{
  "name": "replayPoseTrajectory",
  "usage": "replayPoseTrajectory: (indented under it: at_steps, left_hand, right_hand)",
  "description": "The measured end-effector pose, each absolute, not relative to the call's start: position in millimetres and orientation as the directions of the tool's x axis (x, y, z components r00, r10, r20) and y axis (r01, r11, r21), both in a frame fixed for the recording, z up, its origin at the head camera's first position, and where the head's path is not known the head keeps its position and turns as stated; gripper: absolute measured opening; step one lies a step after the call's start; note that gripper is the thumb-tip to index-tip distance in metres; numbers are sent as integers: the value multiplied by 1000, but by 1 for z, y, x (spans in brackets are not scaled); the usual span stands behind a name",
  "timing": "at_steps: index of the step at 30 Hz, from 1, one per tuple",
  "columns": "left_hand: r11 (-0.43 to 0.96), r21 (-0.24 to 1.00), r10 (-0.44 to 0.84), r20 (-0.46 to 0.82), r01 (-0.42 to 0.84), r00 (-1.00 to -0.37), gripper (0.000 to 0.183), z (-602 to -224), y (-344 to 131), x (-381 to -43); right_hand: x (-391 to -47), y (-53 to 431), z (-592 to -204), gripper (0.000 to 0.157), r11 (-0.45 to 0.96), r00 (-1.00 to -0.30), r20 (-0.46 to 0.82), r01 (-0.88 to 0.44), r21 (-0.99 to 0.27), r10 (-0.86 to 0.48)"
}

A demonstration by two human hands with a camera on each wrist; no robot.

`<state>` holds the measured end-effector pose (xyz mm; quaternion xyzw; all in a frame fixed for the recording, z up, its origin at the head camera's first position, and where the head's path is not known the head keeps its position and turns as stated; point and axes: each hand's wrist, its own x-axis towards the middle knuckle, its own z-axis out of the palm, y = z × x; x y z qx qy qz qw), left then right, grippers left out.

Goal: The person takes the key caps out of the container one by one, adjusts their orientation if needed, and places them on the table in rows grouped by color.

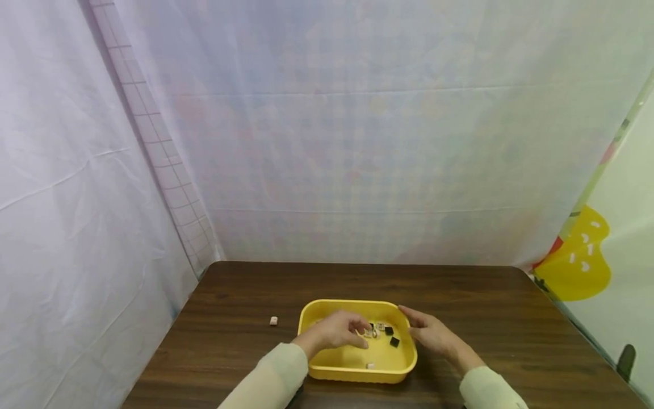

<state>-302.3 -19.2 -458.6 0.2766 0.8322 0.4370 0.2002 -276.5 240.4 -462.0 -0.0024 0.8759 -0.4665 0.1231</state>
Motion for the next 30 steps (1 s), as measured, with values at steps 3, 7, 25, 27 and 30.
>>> replayPoseTrajectory:
  at_steps: [3, 7, 25, 27, 30]
  left_hand:
    - [486, 828, 667, -143, 281, -731, 30, -464, -14, -301]
    - [511, 807, 704, -197, 295, -682, 30, -469, -10, -301]
    - [570, 689, 702, -126, 447, -701, 19, -482, -2, -297]
    - [570, 694, 707, -140, 441, -694, 22, -482, -1, -299]
    - [567, 694, 717, -151, 445, -680, 23, -484, 1, -299]
  right_hand:
    - [-276, 242, -464, 57, 566, -971, -203, 99, -818, -123]
    - [-276, 242, -465, 57, 569, -975, -181, 75, -819, -133]
    - [-276, 240, -462, 56, 564, -974, -174, 62, -823, -147]
    - [-276, 240, -462, 56, 568, -974, -174, 62, -821, -145]
    - [-275, 239, -461, 57, 573, -975, -175, 65, -817, -140]
